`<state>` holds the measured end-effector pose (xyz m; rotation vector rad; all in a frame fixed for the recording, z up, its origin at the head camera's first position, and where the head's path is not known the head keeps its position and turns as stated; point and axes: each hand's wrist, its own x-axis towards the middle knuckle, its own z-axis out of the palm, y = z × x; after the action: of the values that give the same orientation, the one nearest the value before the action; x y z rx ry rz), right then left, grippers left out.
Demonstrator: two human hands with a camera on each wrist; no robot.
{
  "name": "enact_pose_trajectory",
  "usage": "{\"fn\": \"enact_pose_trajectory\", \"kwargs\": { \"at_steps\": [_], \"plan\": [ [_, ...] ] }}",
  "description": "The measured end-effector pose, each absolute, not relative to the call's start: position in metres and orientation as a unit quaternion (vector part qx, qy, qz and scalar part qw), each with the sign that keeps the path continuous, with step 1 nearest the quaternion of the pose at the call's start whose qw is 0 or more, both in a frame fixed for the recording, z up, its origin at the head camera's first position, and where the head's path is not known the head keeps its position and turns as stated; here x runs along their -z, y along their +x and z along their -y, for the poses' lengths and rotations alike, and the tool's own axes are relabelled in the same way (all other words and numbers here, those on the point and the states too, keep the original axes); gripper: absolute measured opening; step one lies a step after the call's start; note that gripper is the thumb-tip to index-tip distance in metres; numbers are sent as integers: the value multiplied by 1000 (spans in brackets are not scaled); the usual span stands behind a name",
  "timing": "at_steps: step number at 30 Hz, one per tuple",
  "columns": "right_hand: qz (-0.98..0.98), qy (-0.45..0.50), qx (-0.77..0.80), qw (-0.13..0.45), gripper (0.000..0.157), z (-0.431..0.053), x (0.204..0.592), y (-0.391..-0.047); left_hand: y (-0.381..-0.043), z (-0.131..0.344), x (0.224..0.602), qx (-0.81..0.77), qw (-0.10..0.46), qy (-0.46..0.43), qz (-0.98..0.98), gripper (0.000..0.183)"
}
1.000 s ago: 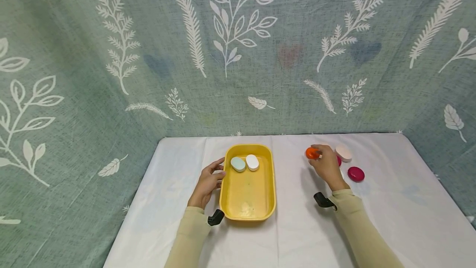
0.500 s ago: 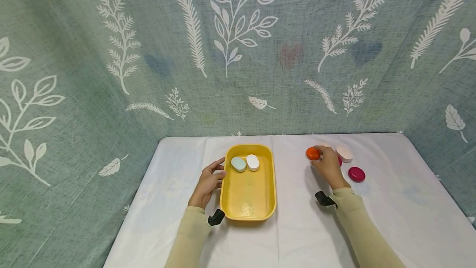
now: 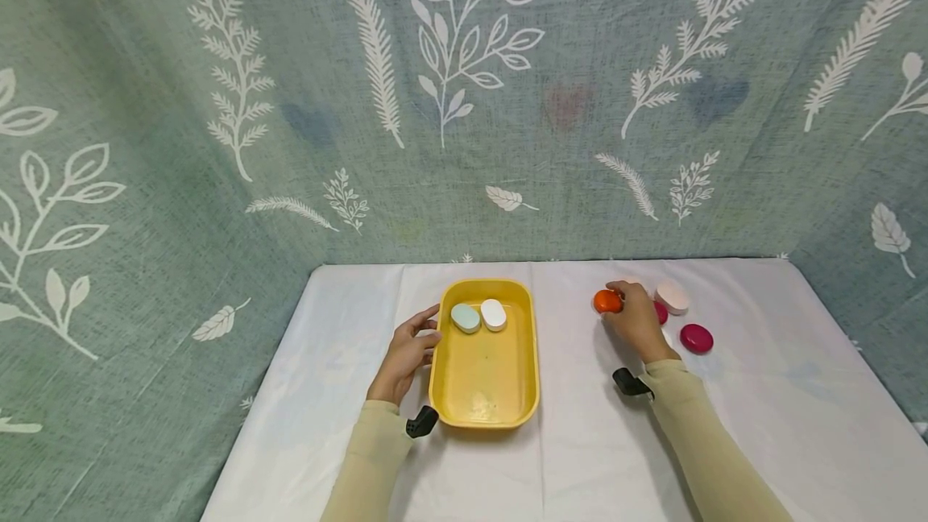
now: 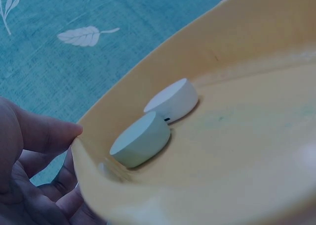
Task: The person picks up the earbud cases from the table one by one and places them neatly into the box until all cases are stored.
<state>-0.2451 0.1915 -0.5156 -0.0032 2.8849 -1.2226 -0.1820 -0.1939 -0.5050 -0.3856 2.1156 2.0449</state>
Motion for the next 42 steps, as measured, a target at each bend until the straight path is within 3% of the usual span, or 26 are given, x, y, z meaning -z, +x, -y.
{"fn": "enact_pose_trajectory", "kwargs": {
  "at_steps": [7,16,31,42],
  "plan": [
    [-926,-16,377,25,57,-184,514,-245,-182,196,504,-692,91,-118,-706,53],
    [-934,-49,355,7,52,-176,519,-244,-181,197,505,-692,92,-109,-707,53],
    [-932,-30,360,22,52,-167,515,-240,-181,196,504,-694,93,-120,-703,53],
    [-912,-81,400,-37,48,-152,495,-234,-181,196,505,-697,94,-117,-701,53]
  ]
}}
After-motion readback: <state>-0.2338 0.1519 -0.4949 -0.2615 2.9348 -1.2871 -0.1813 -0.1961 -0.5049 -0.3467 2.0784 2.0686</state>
